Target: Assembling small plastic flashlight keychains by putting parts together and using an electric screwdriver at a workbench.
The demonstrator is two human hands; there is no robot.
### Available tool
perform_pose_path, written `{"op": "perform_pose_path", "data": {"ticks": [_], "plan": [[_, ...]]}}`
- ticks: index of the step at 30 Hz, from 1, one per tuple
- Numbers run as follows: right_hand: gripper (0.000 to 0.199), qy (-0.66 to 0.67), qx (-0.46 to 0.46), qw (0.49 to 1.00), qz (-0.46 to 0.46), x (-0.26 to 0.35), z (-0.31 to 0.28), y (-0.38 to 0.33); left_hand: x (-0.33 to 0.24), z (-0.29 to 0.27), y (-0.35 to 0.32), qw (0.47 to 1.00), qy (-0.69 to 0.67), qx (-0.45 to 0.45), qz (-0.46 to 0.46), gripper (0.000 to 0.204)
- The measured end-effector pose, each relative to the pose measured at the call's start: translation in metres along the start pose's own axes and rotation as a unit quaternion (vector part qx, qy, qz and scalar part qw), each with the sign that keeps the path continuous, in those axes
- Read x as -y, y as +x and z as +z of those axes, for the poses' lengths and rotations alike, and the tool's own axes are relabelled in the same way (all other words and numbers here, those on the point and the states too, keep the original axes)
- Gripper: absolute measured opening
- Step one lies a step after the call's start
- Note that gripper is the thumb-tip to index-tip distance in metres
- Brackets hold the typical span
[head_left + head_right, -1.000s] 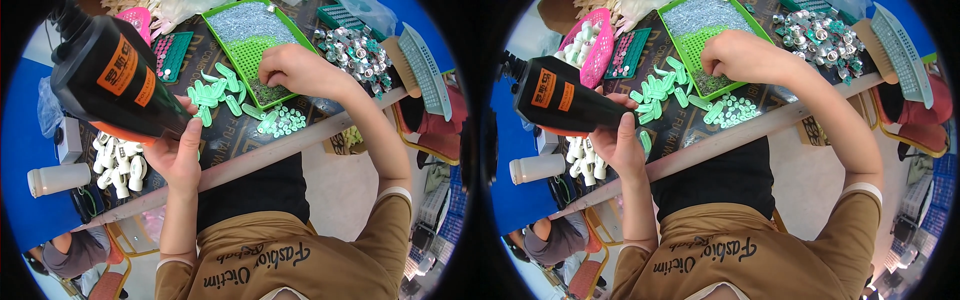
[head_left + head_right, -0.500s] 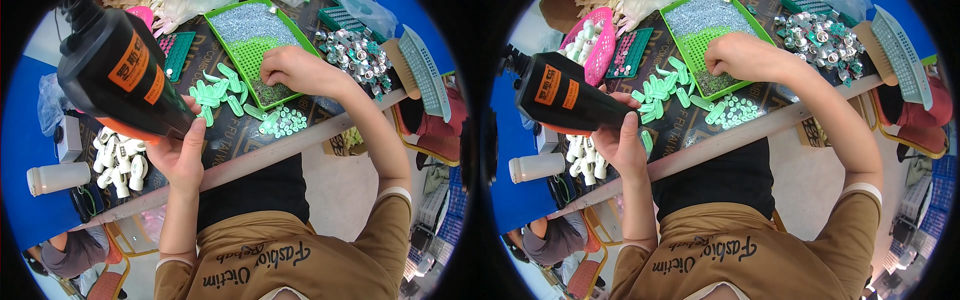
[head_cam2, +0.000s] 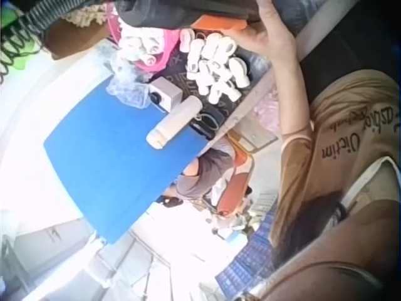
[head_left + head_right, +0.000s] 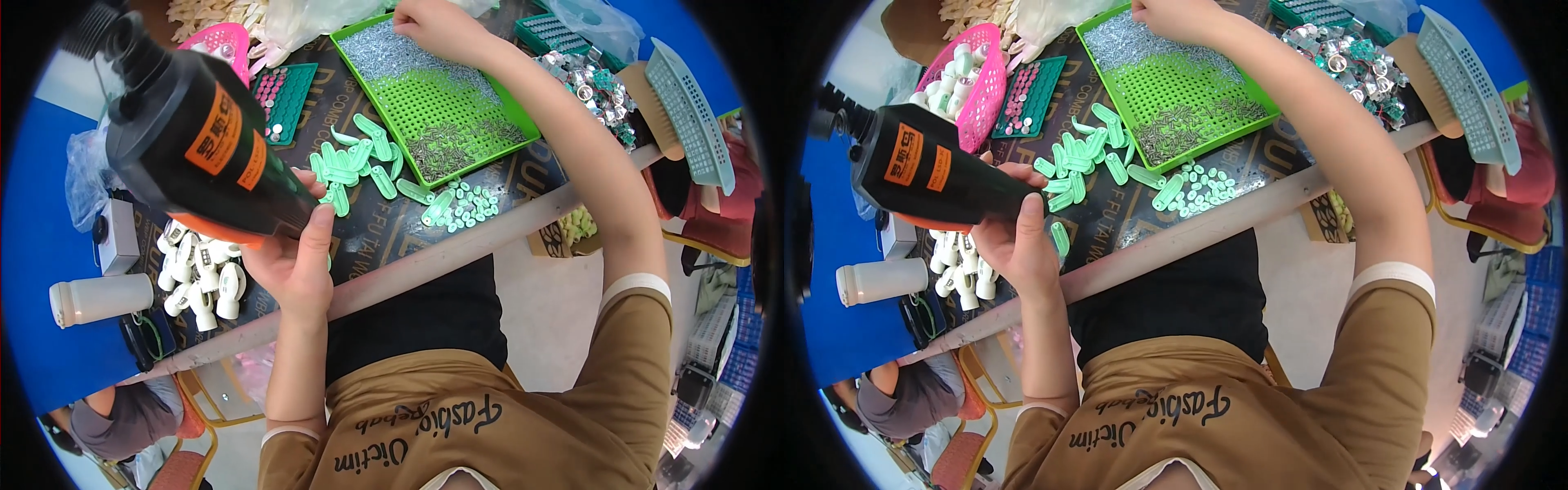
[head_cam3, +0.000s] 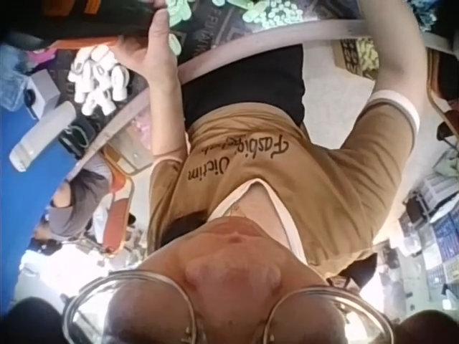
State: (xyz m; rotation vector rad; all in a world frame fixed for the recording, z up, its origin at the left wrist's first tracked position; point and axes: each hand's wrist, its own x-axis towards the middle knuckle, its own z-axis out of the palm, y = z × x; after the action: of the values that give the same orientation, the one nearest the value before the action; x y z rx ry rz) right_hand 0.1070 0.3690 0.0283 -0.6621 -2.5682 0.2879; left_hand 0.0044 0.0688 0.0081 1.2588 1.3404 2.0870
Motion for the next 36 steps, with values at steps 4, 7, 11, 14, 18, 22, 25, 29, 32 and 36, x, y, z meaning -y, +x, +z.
{"op": "perform_pose_path", "data": {"ticks": [4, 7, 11, 14, 18, 22, 25, 29, 32, 36], "plan": [[0.020, -0.008, -0.043, 0.992, -0.114, 0.005, -0.003, -0.009, 0.001, -0.004, 0.001, 1.000, 0.000, -0.010, 0.014, 0.039], [0.012, 0.087, 0.027, 0.984, -0.153, 0.022, -0.015, -0.040, -0.003, -0.001, 0.000, 1.000, -0.005, -0.013, 0.006, 0.039], [0.008, 0.144, 0.171, 0.971, -0.087, 0.054, -0.023, -0.080, -0.002, 0.001, 0.000, 1.000, -0.009, -0.008, -0.008, 0.037], [0.008, 0.067, 0.105, 0.989, -0.077, 0.057, -0.025, -0.092, 0.000, 0.002, -0.001, 1.000, -0.014, -0.001, 0.001, 0.037], [0.006, 0.121, 0.141, 0.982, -0.039, 0.047, -0.040, -0.093, -0.002, 0.002, -0.001, 1.000, -0.010, -0.007, 0.001, 0.037], [0.008, 0.132, 0.161, 0.977, -0.051, 0.051, -0.034, -0.100, -0.003, 0.001, 0.000, 1.000, -0.006, -0.012, 0.000, 0.038], [0.007, 0.099, 0.144, 0.983, -0.060, 0.050, -0.030, -0.103, -0.003, 0.001, -0.001, 1.000, -0.006, -0.012, -0.006, 0.039], [0.008, 0.084, 0.148, 0.983, -0.072, 0.046, -0.026, -0.104, -0.003, 0.002, -0.001, 1.000, -0.013, -0.016, -0.008, 0.041], [0.007, 0.105, 0.133, 0.984, -0.046, 0.046, -0.027, -0.102, -0.004, 0.001, -0.002, 1.000, -0.015, -0.018, -0.006, 0.042], [0.006, 0.112, 0.133, 0.983, -0.052, 0.048, -0.027, -0.101, -0.003, 0.001, -0.001, 1.000, -0.012, -0.018, -0.009, 0.043]]}}
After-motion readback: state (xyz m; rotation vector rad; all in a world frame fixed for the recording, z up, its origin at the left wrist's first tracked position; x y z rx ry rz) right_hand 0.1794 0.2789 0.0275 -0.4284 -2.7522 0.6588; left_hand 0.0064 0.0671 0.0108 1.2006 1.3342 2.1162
